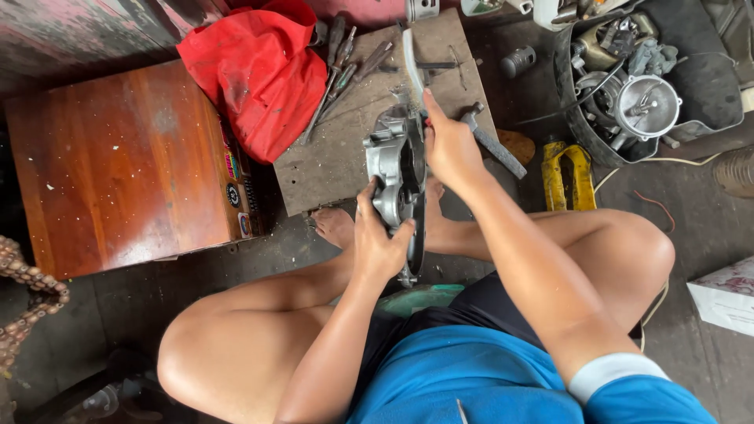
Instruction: The person sits on the floor and cleans a metal engine casing using a wire brush and a screwdriver. They scrub various surfaces and crevices of the casing, occasionally rotating it to access different areas.
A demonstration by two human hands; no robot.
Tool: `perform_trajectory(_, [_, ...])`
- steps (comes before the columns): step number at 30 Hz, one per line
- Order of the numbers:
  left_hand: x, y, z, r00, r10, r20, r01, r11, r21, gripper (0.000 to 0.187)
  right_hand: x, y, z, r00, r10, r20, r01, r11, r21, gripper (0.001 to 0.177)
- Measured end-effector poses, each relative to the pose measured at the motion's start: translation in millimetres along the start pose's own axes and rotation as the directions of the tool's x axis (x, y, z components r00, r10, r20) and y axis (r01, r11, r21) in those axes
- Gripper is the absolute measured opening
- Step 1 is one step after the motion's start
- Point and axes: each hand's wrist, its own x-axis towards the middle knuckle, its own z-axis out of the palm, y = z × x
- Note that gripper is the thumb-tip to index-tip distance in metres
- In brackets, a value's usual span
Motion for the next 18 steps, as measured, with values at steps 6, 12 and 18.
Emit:
perform_trajectory(6, [-1.4, 6.2, -5.5, 0.999, -0.017, -0.046, 0.016, 1.000, -0.025, 0.079, -47.5, -12.1, 2.0, 0.997, -0.009, 0.082, 0.015, 0.998, -0.067, 0.079])
perform_trajectory(12, [-1.9, 11.5, -2.1, 0.999, -0.011, 0.041, 0.007, 0.997, 0.081, 0.081, -93.5, 2.5, 9.8, 1.000, -0.002, 0.004, 0.003, 0.990, -0.144, 0.065])
perform_trajectory(18, [-10.8, 31.9, 4.9, 0.996, 0.017, 0.092, -0.034, 0.982, 0.185, 0.080, -9.3, 29.1, -6.1, 0.977, -0.102, -0.188, 0.073, 0.985, -0.155, 0.059])
